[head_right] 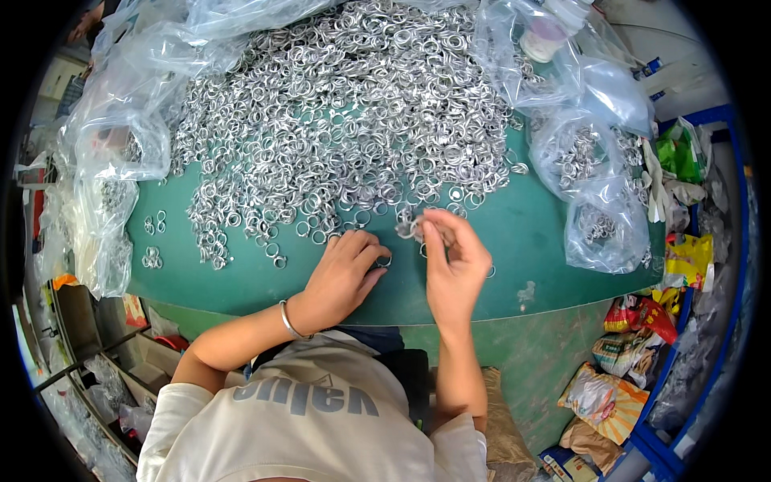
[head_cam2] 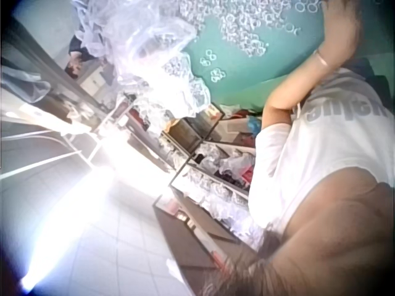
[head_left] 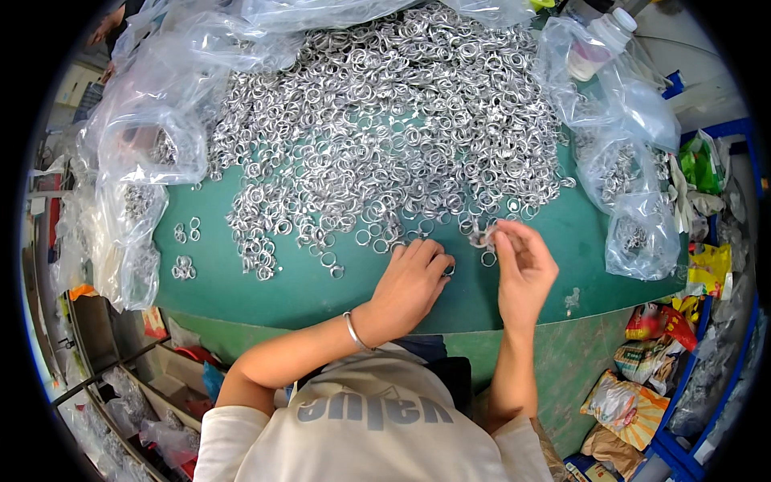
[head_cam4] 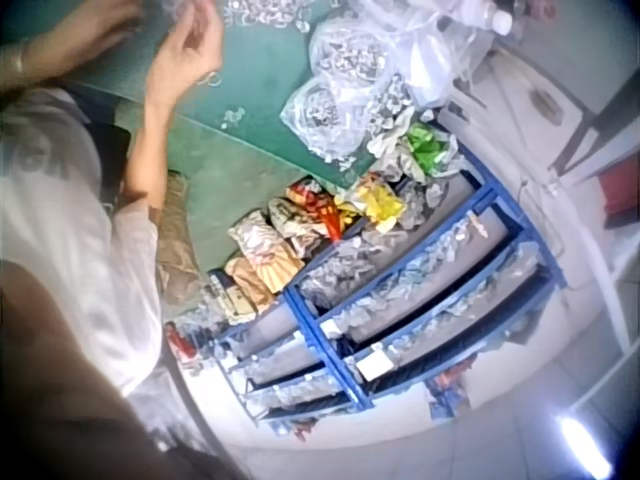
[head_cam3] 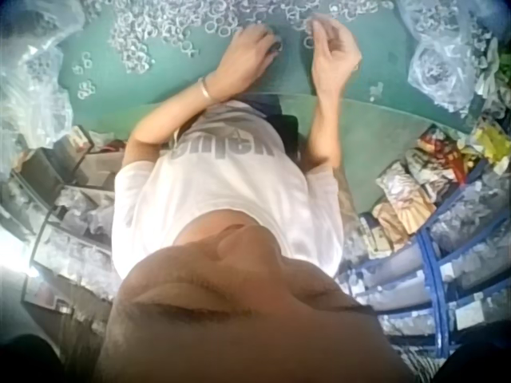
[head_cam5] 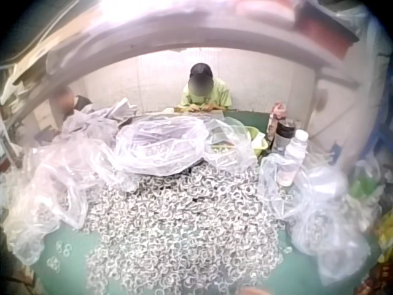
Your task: The person sorts through a large pile of small metal rings by hand on a green workbench, selecting individual pieces and moving them into small groups.
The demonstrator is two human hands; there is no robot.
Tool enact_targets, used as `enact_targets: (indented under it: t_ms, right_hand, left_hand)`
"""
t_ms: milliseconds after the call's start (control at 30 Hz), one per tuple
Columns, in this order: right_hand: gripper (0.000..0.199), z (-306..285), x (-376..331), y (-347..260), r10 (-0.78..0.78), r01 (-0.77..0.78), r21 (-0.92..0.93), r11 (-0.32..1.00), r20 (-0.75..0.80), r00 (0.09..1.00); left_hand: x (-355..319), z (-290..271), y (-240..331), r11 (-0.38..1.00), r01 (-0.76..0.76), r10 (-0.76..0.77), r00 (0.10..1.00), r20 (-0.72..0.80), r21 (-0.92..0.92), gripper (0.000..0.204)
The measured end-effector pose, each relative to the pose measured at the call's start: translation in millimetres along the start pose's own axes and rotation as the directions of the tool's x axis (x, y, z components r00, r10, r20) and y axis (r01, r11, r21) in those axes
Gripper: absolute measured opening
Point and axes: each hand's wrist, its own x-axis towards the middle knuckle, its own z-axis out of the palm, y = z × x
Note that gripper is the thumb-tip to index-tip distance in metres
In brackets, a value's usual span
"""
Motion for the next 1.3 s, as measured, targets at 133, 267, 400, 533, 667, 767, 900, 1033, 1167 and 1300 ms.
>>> enact_targets:
  t_ms: [133,267,400,533,667,767,900,1033,1167,1300]
  right_hand:
    - [0.022,6.5,16.6,15.4,-0.064,0.07,-0.09,0.993,0.071,0.995]
    - [0.023,-7.6,3.8,-6.2,-0.18,0.196,-0.439,0.877,0.078,0.981]
    - [0.021,-24.9,-19.5,-9.7,-0.161,0.282,-0.752,0.596,0.232,0.959]
    - [0.022,-11.6,-32.8,2.9,-0.112,0.335,-0.841,0.425,0.318,0.942]
    - [0.02,-13.9,-35.2,0.9,-0.145,0.356,-0.735,0.577,0.337,0.93]
    - [0.017,-5.3,-40.5,2.0,-0.103,0.383,-0.701,0.601,0.408,0.907]
    - [0.015,-11.5,-43.2,5.0,-0.12,0.403,-0.749,0.525,0.404,0.907]
    - [0.016,-6.3,-46.4,-0.3,-0.112,0.424,-0.772,0.474,0.424,0.899]
    - [0.014,-6.2,-49.8,2.7,-0.13,0.429,-0.793,0.433,0.416,0.9]
    - [0.01,-31.7,-37.3,-7.8,-0.193,0.363,-0.863,0.351,0.313,0.93]
  left_hand:
    - [-3.7,-1.2,-0.5,0.998,0.001,-0.004,0.999,-0.047,-0.055,0.027]
    - [-9.5,0.6,-8.5,0.999,-0.019,0.015,0.996,-0.091,-0.045,0.022]
    - [-11.3,4.1,-5.4,0.994,-0.068,0.056,0.99,-0.126,-0.09,0.019]
    - [-11.1,9.5,1.2,0.992,-0.102,0.097,0.992,-0.079,-0.068,0.018]
    - [-16.3,3.3,2.3,0.996,-0.081,0.077,0.994,-0.083,-0.043,0.018]
    - [-20.0,5.4,0.9,0.995,-0.06,0.052,0.993,-0.102,-0.084,0.02]
    - [-19.5,10.4,3.5,0.979,-0.059,0.042,0.995,-0.089,-0.193,0.024]
    - [-16.1,3.6,3.1,0.982,-0.036,0.028,0.998,-0.049,-0.184,0.027]
    - [-6.9,-3.9,-1.0,0.998,-0.04,0.038,0.999,-0.037,-0.055,0.034]
    - [25.8,-3.4,-3.2,0.953,-0.16,0.176,0.984,-0.038,0.256,0.044]
